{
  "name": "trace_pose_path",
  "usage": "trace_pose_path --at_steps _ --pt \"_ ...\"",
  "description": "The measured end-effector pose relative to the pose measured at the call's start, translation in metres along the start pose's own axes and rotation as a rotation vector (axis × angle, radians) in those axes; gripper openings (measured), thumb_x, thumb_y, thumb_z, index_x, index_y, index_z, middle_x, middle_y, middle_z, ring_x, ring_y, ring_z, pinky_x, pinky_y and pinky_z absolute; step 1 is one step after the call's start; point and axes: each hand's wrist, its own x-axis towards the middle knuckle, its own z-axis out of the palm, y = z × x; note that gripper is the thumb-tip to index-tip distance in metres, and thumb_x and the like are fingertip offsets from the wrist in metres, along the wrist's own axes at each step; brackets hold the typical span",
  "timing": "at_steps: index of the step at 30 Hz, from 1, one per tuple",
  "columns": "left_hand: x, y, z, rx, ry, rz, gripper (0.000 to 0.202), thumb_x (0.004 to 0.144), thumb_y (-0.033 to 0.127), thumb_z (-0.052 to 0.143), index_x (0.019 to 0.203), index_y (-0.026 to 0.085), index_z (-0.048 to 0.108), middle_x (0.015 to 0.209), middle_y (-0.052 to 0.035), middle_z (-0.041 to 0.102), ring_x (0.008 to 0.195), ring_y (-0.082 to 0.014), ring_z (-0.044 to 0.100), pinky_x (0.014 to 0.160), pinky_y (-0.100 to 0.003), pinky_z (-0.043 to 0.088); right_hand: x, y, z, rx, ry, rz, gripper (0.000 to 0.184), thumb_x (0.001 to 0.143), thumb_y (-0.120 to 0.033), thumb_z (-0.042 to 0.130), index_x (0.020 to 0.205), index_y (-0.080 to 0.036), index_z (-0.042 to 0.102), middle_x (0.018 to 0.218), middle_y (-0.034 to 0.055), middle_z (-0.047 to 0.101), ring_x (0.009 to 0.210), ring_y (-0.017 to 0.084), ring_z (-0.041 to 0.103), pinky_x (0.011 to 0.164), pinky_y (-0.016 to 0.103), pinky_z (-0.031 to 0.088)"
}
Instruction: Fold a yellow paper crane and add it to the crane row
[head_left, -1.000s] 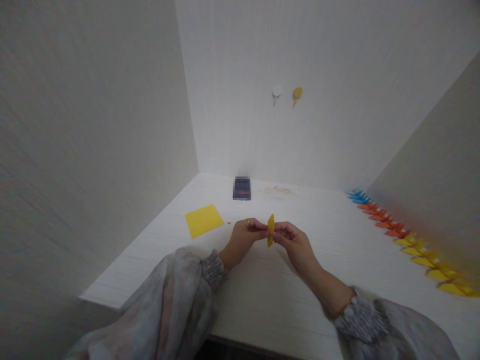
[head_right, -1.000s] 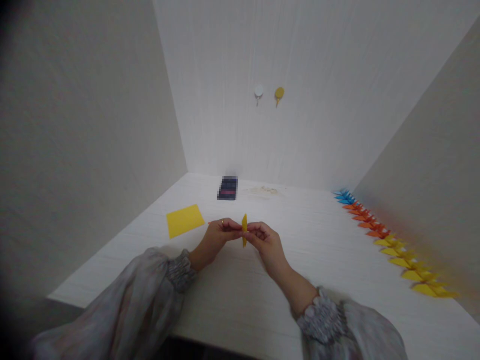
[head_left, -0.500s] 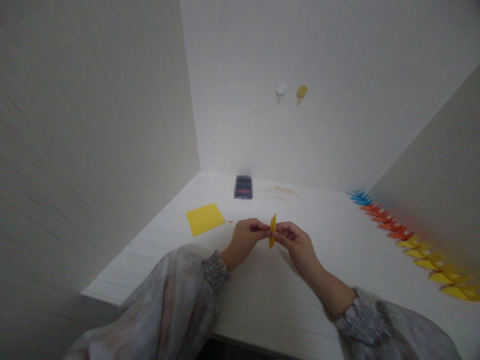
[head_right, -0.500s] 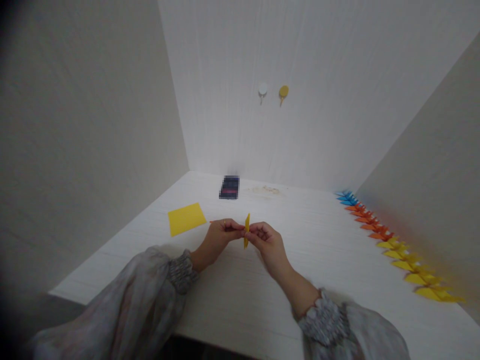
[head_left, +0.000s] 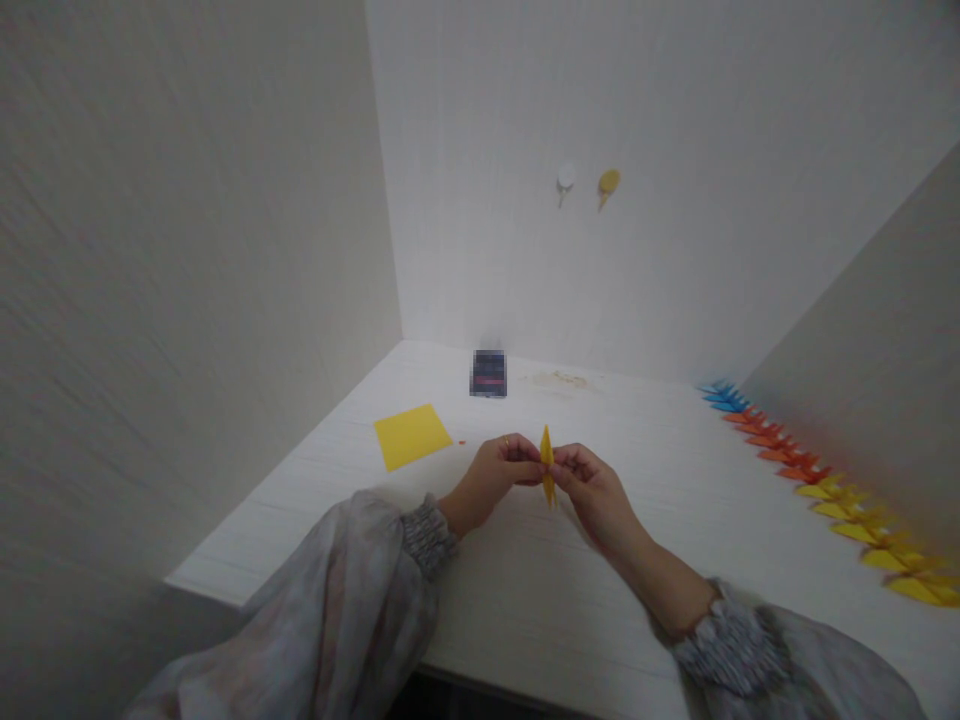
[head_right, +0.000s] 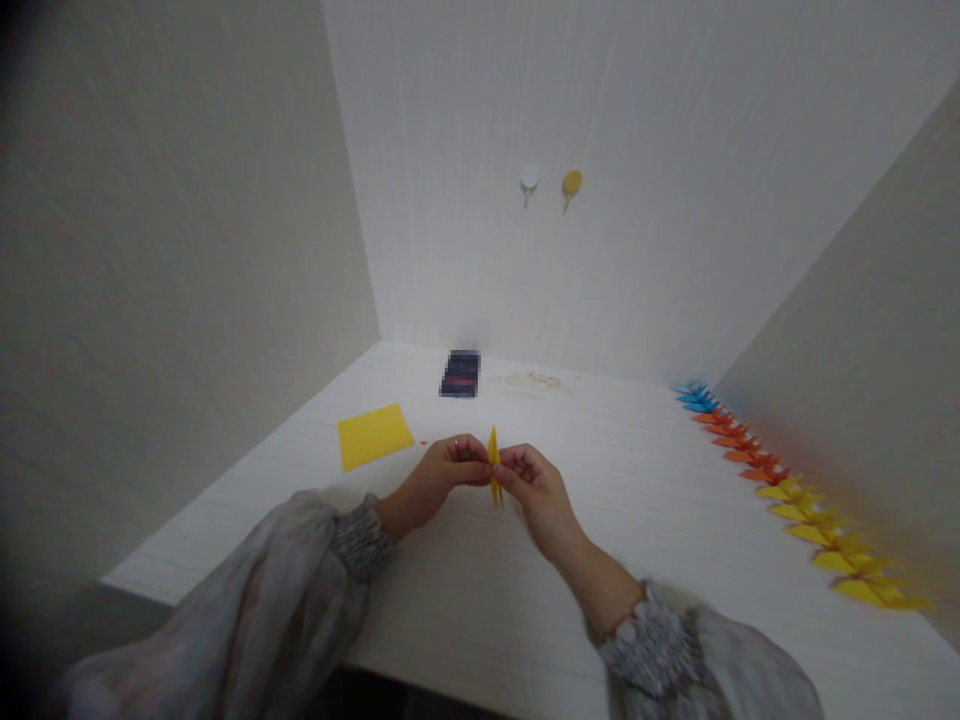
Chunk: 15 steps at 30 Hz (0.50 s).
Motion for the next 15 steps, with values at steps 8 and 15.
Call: trace_pose_path --at_steps 8,15 --pt "-0.0016 -0.0045 0.0004 0.255 0.046 0.183 0.020 0.062 0.030 0.065 0.069 0.013 0.057 0.064 -0.0003 0.058 0.060 -0.0096 0.052 0.060 -0.024 0.042 0.0016 -0.0003 0.0017 0.002 0.051 -0.007 0.017 0.065 -0.031 0.065 0.073 -0.020 0.055 0.069 -0.0007 0.054 0.065 0.012 0.050 0.061 0.025 0.040" --pt "-0.0027 -0.0021 0.0029 0.130 -0.025 0.122 0.024 0.056 0.026 0.069 0.072 0.012 0.058 0.068 -0.0009 0.061 0.063 -0.0101 0.055 0.066 -0.026 0.043 0.0016 0.0001 0.0005 0.031 0.066 0.011 0.019 0.065 -0.032 0.065 0.071 -0.019 0.053 0.065 -0.0008 0.052 0.060 0.012 0.048 0.056 0.025 0.038"
